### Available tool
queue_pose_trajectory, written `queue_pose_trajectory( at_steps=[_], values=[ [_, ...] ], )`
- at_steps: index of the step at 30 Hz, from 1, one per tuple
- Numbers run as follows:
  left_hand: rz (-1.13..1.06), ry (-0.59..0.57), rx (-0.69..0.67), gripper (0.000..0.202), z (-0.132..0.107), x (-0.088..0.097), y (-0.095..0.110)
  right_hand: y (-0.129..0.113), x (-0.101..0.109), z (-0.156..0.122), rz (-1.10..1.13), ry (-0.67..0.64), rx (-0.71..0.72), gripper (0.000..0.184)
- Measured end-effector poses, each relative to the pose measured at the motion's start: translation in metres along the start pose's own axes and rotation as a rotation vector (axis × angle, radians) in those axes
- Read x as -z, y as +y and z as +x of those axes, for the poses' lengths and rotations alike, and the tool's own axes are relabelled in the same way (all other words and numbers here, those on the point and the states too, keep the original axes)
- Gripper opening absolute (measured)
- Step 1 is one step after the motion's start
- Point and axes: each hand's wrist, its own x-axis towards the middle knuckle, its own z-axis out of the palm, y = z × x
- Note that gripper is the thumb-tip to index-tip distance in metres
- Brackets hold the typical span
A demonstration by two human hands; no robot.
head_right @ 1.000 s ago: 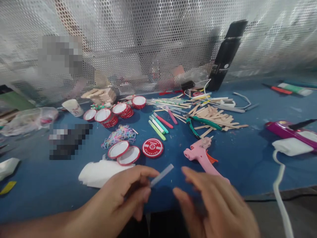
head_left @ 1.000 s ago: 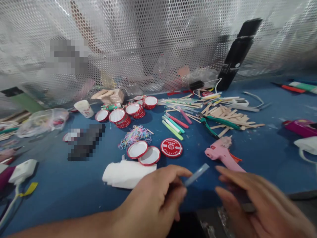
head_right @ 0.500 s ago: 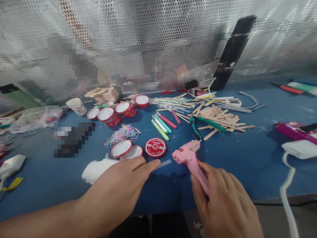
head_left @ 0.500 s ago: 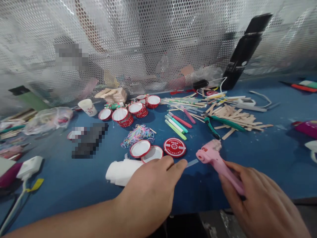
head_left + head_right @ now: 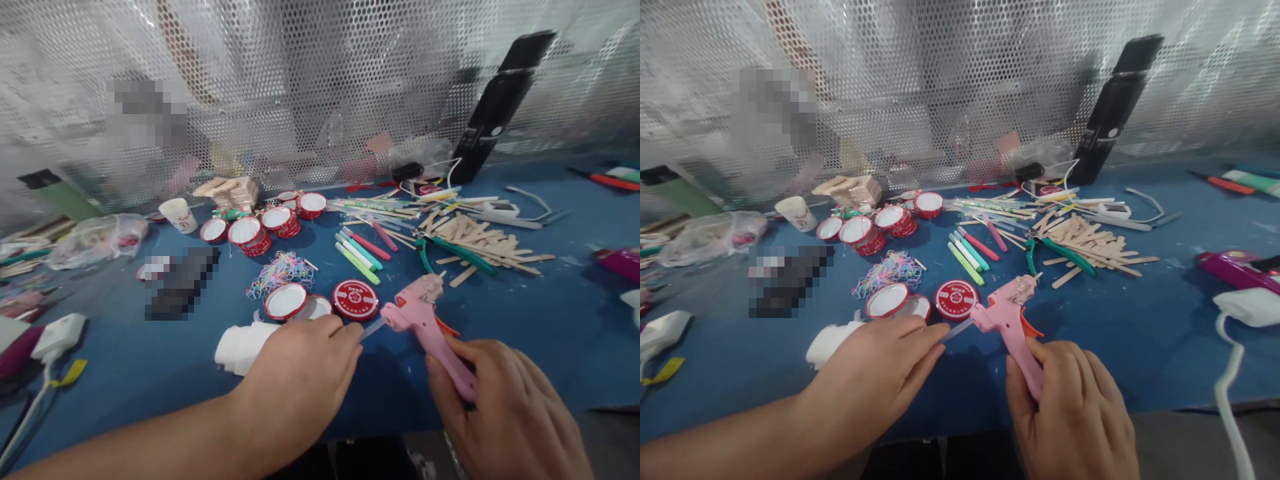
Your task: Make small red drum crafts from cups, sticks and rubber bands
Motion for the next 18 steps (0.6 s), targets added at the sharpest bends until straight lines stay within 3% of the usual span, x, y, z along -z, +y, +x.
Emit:
queue_pose_trajectory(
  at_steps=[8, 18],
  values=[
    [-0.032, -0.006, 0.056, 0.027, -0.002, 0.001, -0.001, -0.010, 0.002, 0.004, 0.008, 0.010, 0.041, 0.026],
    [-0.478, -0.139, 0.324, 0.028, -0.001, 0.007, -0.010, -0.020, -0.006, 0.002, 0.086, 0.059, 0.117, 0.022]
  ],
)
